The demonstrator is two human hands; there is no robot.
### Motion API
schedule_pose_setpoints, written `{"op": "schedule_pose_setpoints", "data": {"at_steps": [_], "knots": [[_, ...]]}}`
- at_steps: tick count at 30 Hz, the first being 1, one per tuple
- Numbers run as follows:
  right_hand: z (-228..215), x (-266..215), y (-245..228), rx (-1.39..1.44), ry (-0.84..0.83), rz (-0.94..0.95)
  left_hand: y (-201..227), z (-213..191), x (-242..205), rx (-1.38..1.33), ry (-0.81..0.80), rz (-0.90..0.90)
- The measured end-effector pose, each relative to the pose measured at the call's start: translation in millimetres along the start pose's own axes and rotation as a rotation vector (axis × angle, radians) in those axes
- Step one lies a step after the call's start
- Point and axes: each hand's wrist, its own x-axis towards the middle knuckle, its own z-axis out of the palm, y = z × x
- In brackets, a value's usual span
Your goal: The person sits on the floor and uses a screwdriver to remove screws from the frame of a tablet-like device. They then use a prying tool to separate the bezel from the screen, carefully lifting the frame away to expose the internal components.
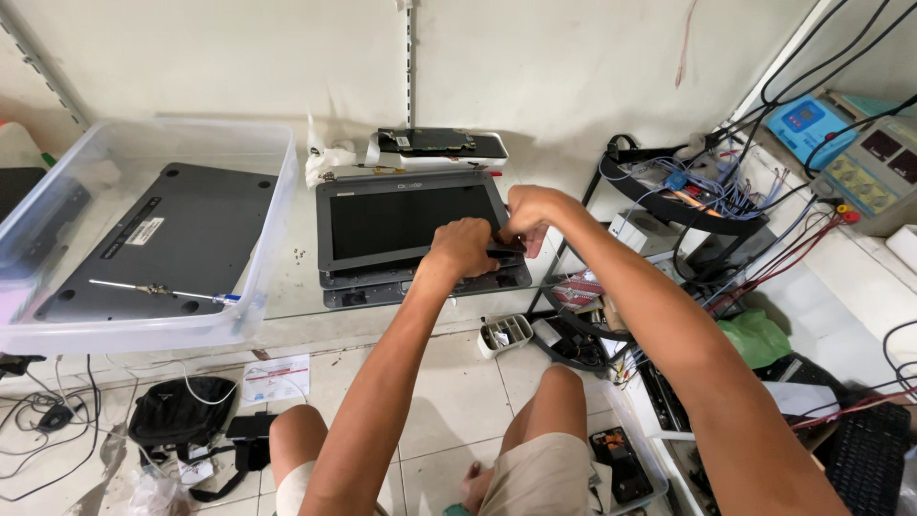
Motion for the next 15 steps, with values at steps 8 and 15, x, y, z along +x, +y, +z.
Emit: {"op": "schedule_pose_setpoints", "data": {"at_steps": [8, 15], "knots": [[0, 6, 12, 0.100, 0.228, -0.138, 1, 3, -3, 0.104, 0.071, 0.019], [-21, 78, 69, -0.287, 0.737, -0.230, 1, 0, -8, 0.057, 0.084, 0.017]]}}
